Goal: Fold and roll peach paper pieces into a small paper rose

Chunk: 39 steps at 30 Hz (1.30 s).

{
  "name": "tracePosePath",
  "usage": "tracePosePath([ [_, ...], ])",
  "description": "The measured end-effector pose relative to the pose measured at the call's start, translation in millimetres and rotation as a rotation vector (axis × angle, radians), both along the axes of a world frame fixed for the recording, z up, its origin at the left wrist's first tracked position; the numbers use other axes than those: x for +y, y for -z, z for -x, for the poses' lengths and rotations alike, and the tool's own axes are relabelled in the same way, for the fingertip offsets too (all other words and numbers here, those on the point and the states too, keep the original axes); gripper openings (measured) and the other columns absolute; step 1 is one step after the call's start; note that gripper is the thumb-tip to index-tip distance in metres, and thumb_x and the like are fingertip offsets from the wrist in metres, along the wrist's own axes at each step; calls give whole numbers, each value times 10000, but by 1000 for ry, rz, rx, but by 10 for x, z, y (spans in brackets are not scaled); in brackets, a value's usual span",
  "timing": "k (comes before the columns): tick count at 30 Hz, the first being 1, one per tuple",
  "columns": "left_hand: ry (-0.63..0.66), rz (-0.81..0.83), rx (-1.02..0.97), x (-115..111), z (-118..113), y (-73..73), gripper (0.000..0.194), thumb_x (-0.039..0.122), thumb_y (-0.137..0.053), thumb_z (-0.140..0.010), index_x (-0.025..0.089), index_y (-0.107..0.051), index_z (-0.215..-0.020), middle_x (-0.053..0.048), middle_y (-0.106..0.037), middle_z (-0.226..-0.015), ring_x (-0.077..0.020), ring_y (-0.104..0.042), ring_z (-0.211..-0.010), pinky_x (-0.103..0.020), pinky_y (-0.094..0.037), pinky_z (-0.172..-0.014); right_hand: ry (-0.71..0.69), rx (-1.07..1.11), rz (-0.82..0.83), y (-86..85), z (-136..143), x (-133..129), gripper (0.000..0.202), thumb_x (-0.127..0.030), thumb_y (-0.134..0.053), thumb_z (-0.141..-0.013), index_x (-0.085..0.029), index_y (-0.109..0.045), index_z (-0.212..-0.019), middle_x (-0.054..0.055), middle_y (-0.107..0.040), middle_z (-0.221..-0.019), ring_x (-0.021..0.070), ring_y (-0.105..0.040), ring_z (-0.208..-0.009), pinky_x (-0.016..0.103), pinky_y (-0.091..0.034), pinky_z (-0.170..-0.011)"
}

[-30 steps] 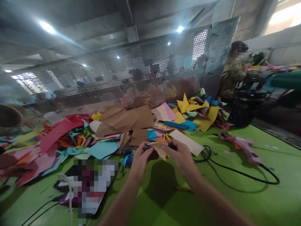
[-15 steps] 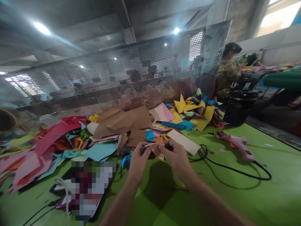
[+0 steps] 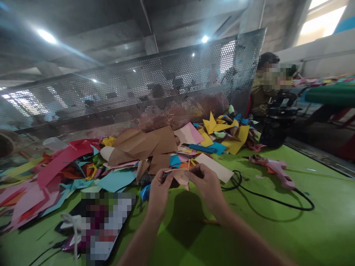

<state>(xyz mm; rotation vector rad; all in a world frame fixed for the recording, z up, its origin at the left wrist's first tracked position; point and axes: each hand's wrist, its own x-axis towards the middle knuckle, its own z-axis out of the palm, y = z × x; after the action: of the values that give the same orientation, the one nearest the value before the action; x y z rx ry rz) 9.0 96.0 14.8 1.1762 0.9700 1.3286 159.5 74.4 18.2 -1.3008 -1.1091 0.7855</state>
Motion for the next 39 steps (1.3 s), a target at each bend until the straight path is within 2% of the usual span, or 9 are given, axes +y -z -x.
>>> tracePosePath([
  [15, 32, 3, -5, -11, -7, -18, 213, 371, -681, -796, 167, -670, -858, -20, -698, -775, -164, -659, -687, -272, -535, -681, 53, -69, -32, -29, -10, 3, 264, -438, -716, -709, -194, -618, -676, -10, -578, -612, 149, -497, -587, 275, -379, -538],
  [23, 60, -9, -28, -10, -10, -23, 209, 360, -666, -807, 166, -690, -880, -37, -715, -820, -175, -664, -727, -288, -534, -714, 14, -50, -29, 25, -33, 44, 269, -442, -718, -714, -197, -610, -687, -3, -588, -638, 150, -504, -598, 281, -398, -549],
  [27, 51, -25, 4, -9, -4, -27, 209, 361, -656, -818, 166, -696, -884, -45, -716, -841, -178, -655, -771, -288, -525, -742, -16, 45, -36, 17, -28, 48, 332, -467, -764, -682, -187, -636, -807, 24, -636, -720, 170, -562, -653, 287, -448, -583],
  [30, 47, -42, 46, -14, -3, -14, 212, 366, -652, -830, 165, -696, -880, -50, -713, -862, -176, -649, -788, -283, -518, -749, -125, 120, -2, -10, -18, 24, 412, -502, -772, -684, -173, -678, -914, 68, -699, -820, 204, -617, -731, 311, -487, -640],
  [32, 56, -51, 65, -18, 0, -6, 218, 376, -647, -838, 165, -692, -873, -44, -704, -851, -171, -643, -781, -275, -517, -735, -168, 129, 32, -30, -17, 5, 392, -516, -757, -699, -166, -704, -866, 74, -713, -811, 208, -625, -728, 315, -487, -648],
  [35, 63, -41, 91, -14, 13, -9, 225, 382, -647, -837, 163, -682, -873, -30, -682, -797, -151, -627, -726, -249, -504, -668, -138, 105, 43, -50, -25, -10, 361, -519, -754, -701, -169, -714, -782, 57, -705, -735, 195, -609, -663, 302, -469, -603],
  [39, 12, -47, 73, 17, 52, -37, 221, 330, -699, -783, 166, -662, -927, -25, -685, -779, -142, -629, -720, -229, -476, -644, -122, 90, 24, -55, -40, -11, 346, -507, -760, -695, -174, -722, -781, 49, -706, -711, 193, -605, -633, 298, -462, -581],
])
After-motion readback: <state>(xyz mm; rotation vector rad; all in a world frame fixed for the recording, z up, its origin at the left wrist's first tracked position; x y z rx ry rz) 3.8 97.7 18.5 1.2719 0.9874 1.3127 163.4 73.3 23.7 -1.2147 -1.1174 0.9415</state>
